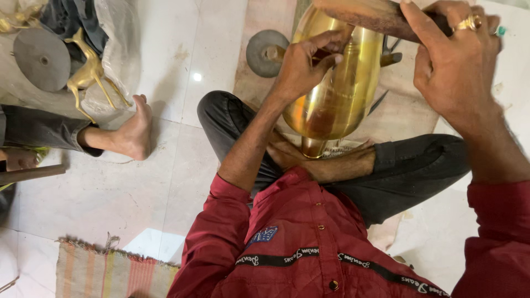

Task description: The person sits cross-legged on the floor with a brass vessel held between their feet and lap. They hammer and press the vessel's surface using a wooden mallet, occasionally repositioning the vessel and working it with a small hand tool, rotating it to treat different areas.

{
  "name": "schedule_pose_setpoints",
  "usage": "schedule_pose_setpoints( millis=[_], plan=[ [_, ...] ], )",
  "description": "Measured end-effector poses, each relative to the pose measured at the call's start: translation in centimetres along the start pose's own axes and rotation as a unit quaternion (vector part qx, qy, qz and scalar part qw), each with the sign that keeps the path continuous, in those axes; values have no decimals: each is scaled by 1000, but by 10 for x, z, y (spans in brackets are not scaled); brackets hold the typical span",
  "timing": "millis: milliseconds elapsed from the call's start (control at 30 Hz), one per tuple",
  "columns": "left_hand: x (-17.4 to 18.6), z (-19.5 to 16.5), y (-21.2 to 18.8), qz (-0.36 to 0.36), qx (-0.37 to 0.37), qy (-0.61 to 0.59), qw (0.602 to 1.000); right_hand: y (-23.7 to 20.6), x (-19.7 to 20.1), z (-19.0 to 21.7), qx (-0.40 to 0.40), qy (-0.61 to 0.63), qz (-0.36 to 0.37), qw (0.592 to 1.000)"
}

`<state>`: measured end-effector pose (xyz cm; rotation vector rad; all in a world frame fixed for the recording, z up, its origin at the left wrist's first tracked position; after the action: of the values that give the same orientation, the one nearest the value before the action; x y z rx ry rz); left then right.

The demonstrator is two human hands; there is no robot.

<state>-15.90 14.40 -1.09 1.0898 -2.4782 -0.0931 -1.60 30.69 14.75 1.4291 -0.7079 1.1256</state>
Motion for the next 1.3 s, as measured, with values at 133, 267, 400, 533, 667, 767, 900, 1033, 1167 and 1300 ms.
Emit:
schedule_pose_setpoints(
  millis=[133, 267, 400, 533, 667, 767, 900, 1033, 1167, 1300],
  plan=[
    [-1, -1, -1, -1, 2, 10, 1000, 0, -2, -4, -59, 140, -2, 988],
    [-2, 2, -5, 3, 30, 1, 1000, 7, 1, 0, -21, -53, 56, 997],
    [-3, 3, -7, 6, 46, -20, 999, 14, 4, -6, -109, 186, 16, 976],
    [0, 2, -10, 2, 40, -1, 999, 19, 6, 5, -3, 4, 25, 1000],
    [1, -2, -16, -4, 37, -16, 999, 22, 8, 5, 0, 170, -12, 985],
    [2, -3, -17, -3, 50, -8, 999, 22, 1, 6, 12, -40, 70, 997],
    [0, -3, -18, -13, 60, -31, 998, 21, 0, -4, -58, 134, 43, 988],
    [-1, -2, -21, -21, 71, -35, 997, 19, -6, -2, 11, -2, 40, 999],
    [2, -3, -24, -27, 94, -37, 995, 20, -13, -7, -37, 49, 85, 994],
    [6, -9, -27, -23, 119, -42, 992, 28, -6, 6, 12, -12, 27, 999]
  ],
)
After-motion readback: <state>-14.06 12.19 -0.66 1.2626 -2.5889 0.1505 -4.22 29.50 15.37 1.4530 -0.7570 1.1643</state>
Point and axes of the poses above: each hand's wrist, its own y-axis towards the middle knuckle, its own x-axis out of the back of the hand, z = x × y, the point moved 6 cm from there along y, towards the middle knuckle, and after that the axes turned 10 degrees about y, right-handed, at the moved point
